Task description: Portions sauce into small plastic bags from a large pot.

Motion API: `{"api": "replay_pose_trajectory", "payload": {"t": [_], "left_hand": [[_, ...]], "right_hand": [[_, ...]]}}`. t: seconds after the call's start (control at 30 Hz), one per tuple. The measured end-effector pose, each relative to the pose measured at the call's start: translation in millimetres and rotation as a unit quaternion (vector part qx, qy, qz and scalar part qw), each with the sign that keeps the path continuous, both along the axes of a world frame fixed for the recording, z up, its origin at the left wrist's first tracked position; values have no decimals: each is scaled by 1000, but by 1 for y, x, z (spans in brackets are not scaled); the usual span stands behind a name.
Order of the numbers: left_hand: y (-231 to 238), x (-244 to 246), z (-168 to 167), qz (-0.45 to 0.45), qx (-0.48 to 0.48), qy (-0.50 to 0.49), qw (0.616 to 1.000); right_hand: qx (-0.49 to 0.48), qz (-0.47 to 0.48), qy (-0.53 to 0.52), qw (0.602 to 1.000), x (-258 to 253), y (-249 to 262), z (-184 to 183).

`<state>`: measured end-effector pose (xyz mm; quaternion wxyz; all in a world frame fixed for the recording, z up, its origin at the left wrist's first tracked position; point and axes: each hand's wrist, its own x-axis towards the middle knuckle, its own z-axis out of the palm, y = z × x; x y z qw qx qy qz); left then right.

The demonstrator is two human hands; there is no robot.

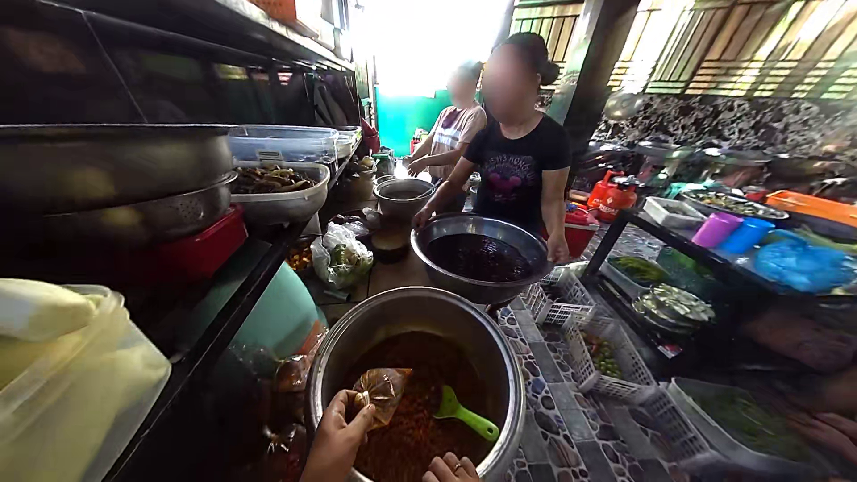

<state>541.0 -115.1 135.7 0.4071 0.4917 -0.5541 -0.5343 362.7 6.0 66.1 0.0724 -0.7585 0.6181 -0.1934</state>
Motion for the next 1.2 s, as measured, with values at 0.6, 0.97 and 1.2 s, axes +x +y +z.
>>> {"api": "replay_pose_trajectory", "payload": {"t": [0.6,0.97,1.2], "left_hand": [[-2,30,32,-128,-28,-127,983],[-21,-31,64,-337,-96,-340,873],[-14,-39,62,-244,-60,-302,919]], "right_hand": [[126,33,-161,978,-18,20,27],[38,20,-194,980,-27,-82,92],[-111,-12,-208,972,-21,-81,64]]}}
